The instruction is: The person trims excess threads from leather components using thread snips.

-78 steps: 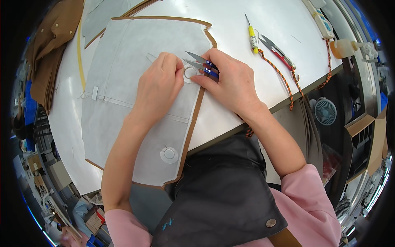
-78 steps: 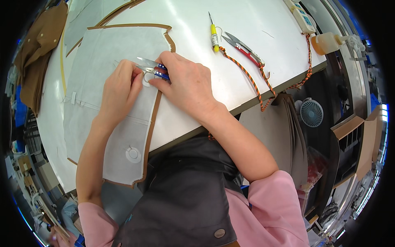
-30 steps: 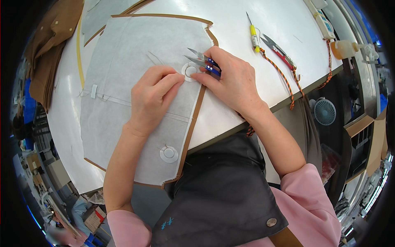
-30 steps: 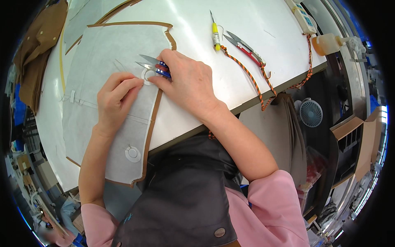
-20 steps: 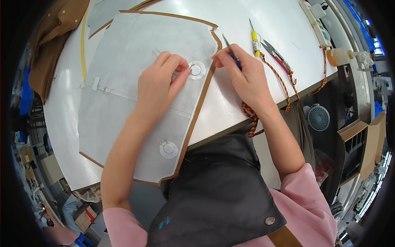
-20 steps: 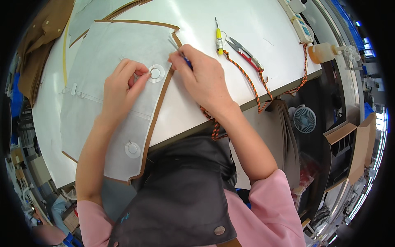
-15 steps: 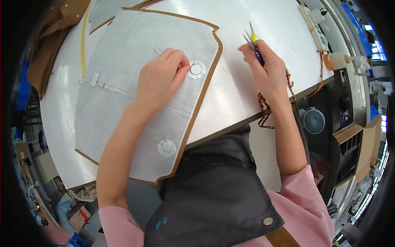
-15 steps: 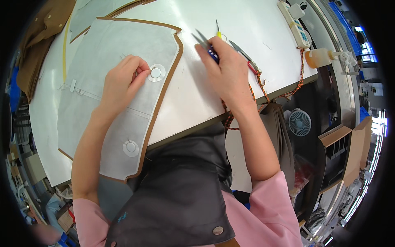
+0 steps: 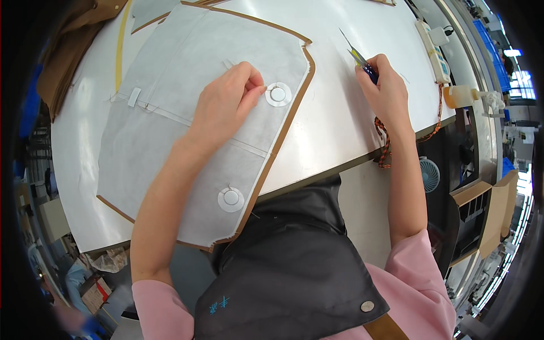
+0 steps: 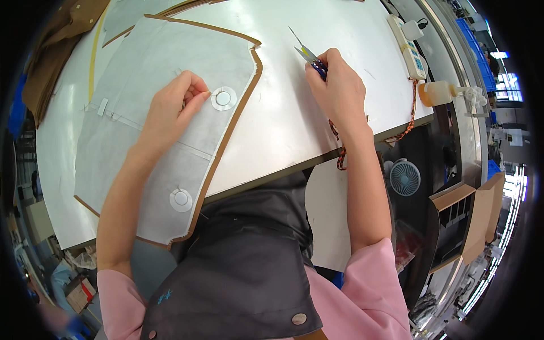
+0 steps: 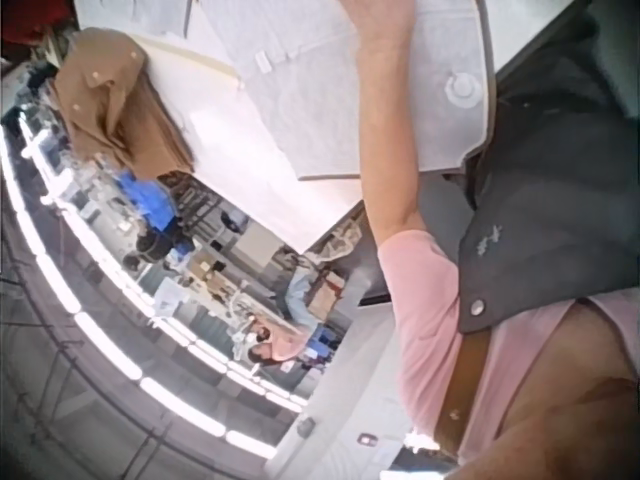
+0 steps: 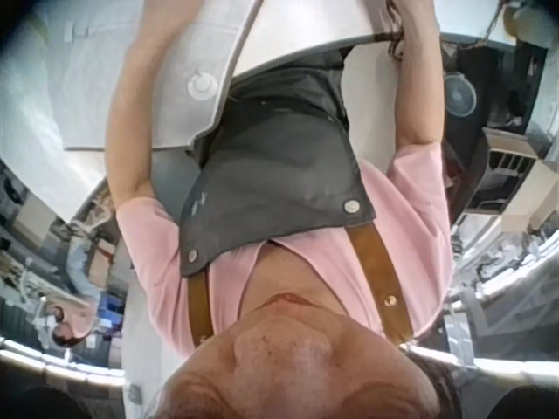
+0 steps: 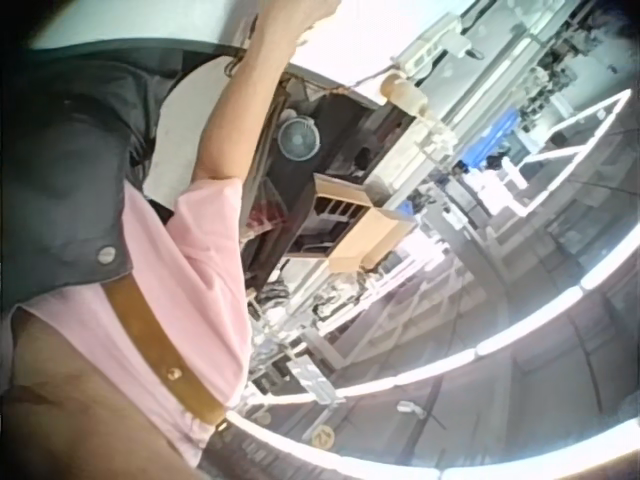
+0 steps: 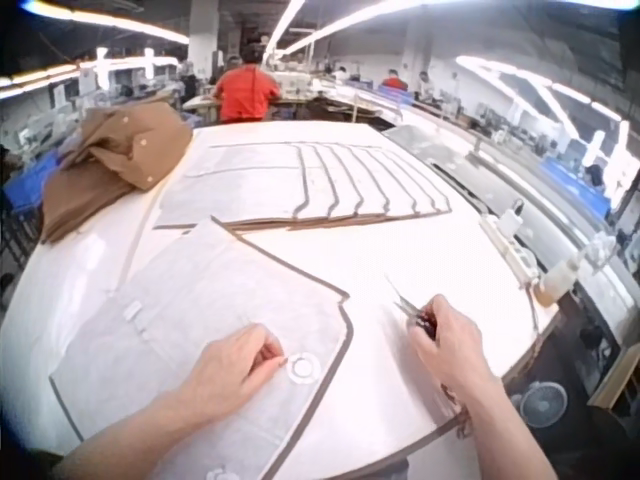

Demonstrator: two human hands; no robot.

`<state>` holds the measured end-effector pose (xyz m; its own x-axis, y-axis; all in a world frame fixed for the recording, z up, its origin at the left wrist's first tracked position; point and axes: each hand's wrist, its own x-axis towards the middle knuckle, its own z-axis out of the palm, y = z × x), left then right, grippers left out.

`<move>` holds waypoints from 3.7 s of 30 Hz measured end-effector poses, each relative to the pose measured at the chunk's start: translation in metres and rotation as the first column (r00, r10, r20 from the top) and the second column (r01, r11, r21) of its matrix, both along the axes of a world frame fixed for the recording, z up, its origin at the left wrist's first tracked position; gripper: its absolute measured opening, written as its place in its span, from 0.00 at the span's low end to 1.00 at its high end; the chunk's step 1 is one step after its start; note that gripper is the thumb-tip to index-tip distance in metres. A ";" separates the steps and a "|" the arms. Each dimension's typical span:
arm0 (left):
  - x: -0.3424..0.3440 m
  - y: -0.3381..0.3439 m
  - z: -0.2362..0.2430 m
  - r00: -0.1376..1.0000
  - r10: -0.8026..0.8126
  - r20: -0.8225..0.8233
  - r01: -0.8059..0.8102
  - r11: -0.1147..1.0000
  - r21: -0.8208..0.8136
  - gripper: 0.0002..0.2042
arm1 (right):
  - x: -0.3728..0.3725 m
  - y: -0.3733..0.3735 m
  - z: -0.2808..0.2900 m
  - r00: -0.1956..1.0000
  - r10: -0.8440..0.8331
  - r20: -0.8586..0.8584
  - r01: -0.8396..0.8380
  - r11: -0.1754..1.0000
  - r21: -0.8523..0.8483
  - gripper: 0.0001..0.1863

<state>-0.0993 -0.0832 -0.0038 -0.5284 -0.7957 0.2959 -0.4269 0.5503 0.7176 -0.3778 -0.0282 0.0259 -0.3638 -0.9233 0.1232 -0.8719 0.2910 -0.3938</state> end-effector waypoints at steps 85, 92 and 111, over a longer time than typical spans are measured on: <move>-0.010 -0.001 -0.001 0.989 0.145 0.031 -0.146 0.989 0.004 0.05 | 0.073 0.057 0.001 0.851 0.275 0.448 -0.220 0.960 -0.172 0.12; 0.000 0.001 0.021 0.989 0.131 0.072 -0.142 0.973 0.182 0.06 | 0.008 0.006 0.000 0.985 0.091 0.145 -0.044 0.954 -0.297 0.12; 0.014 0.001 0.017 0.975 0.037 0.217 -0.057 0.995 0.085 0.05 | 0.102 0.033 -0.012 0.920 0.391 -0.026 -0.384 0.887 -0.255 0.17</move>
<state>-0.0857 -0.0821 0.0137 -0.5332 -0.8394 0.1056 -0.6004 0.4634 0.6518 -0.2757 0.0051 0.0141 0.0108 -0.9314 0.3637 -0.8838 -0.1790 -0.4322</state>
